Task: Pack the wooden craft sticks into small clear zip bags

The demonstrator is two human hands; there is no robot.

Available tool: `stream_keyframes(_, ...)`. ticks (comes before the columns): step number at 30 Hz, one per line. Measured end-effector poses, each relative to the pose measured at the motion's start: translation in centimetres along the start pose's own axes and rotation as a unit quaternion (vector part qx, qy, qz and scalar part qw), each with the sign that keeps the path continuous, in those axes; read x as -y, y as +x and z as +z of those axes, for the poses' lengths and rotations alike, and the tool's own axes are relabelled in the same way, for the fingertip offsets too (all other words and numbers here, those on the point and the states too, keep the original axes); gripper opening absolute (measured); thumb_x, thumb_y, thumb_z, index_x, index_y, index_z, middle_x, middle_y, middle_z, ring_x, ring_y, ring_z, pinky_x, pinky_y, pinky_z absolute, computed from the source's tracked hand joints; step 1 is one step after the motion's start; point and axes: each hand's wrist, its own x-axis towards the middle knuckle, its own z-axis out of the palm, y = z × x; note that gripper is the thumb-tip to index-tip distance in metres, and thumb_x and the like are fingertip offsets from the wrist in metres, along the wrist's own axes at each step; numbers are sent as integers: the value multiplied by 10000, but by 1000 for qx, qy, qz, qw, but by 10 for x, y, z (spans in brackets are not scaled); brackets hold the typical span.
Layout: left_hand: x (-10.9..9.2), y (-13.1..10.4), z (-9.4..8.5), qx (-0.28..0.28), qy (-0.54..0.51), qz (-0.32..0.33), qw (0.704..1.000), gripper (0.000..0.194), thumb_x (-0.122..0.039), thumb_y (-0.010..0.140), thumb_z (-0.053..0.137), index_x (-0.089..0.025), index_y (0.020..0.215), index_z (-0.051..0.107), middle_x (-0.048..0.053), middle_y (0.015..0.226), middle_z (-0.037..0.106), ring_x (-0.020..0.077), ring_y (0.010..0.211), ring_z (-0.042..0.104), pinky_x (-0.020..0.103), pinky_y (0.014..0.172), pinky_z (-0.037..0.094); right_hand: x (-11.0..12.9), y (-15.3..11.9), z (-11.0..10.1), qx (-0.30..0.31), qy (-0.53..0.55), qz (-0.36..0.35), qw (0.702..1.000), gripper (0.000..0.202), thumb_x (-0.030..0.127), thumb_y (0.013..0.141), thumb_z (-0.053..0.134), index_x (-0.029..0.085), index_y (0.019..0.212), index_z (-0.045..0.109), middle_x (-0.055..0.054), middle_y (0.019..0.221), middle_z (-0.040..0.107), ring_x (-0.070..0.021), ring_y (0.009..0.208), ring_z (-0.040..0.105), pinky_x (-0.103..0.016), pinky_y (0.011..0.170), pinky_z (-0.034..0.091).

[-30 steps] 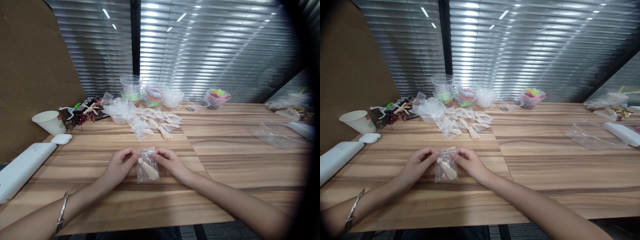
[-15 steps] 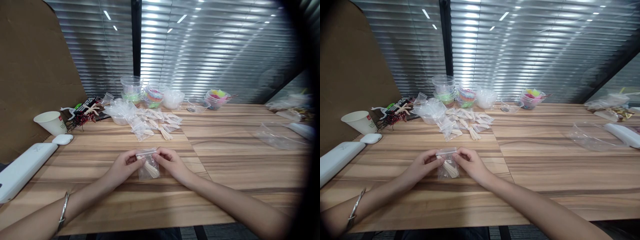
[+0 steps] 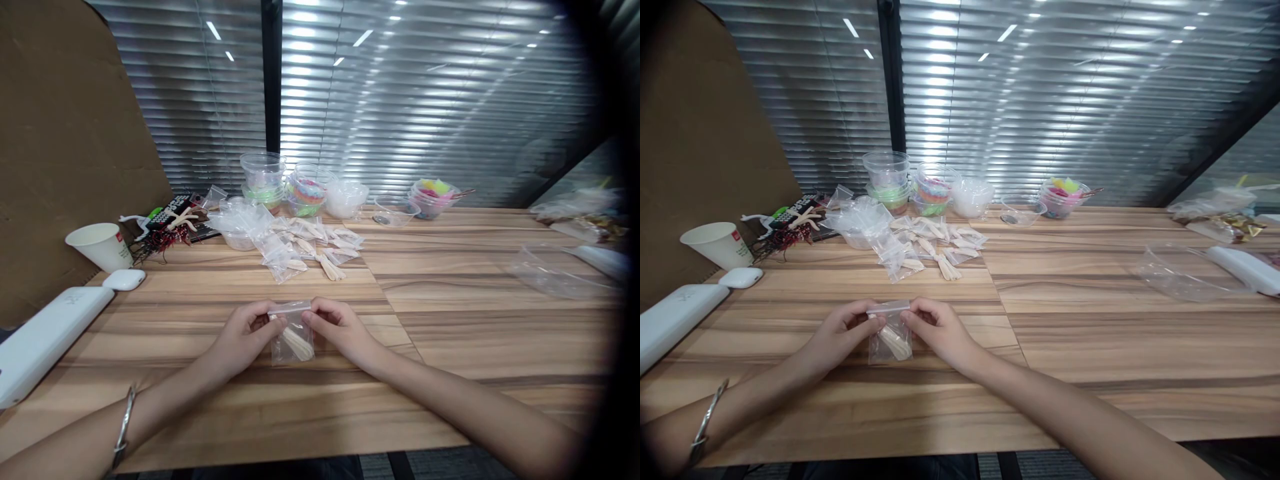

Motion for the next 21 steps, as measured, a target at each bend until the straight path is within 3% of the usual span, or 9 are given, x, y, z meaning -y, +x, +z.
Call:
stream_keyframes(3, -1, 0, 0, -9, -4, -6, 1000, 275, -375, 835, 546, -109, 882, 595, 51, 857, 596, 149, 782, 515, 241, 709, 405, 2, 0, 0, 4, 10, -7, 1000, 338, 413, 862, 520, 104, 724, 528, -6, 675, 482, -63, 639, 429, -190, 601, 328)
stream_keyframes(8, -1, -1, -2, -96, -21, 6, 995, 240, -360, 814, 577, -119, 816, 581, 9, 742, 538, 112, 712, 481, 197, 650, 383, 4, 1, 1, 28, 33, -9, 999, 285, 394, 866, 522, 115, 901, 567, -19, 808, 523, -71, 735, 465, -186, 674, 360)
stream_keyframes(12, 0, 0, -1, -125, -45, 18, 991, 257, -378, 813, 582, -121, 820, 571, 6, 750, 530, 106, 712, 486, 196, 656, 404, 3, 2, 2, 47, 37, -8, 998, 297, 396, 867, 520, 108, 914, 570, -24, 819, 528, -77, 756, 470, -189, 701, 364)
stream_keyframes(21, -6, 1, 2, -93, -84, 9, 992, 258, -367, 819, 576, -123, 903, 573, 6, 756, 560, 110, 721, 510, 199, 679, 422, 2, 1, -1, 8, -8, -11, 1000, 366, 433, 871, 495, 98, 731, 540, -20, 710, 512, -78, 681, 448, -191, 635, 337)
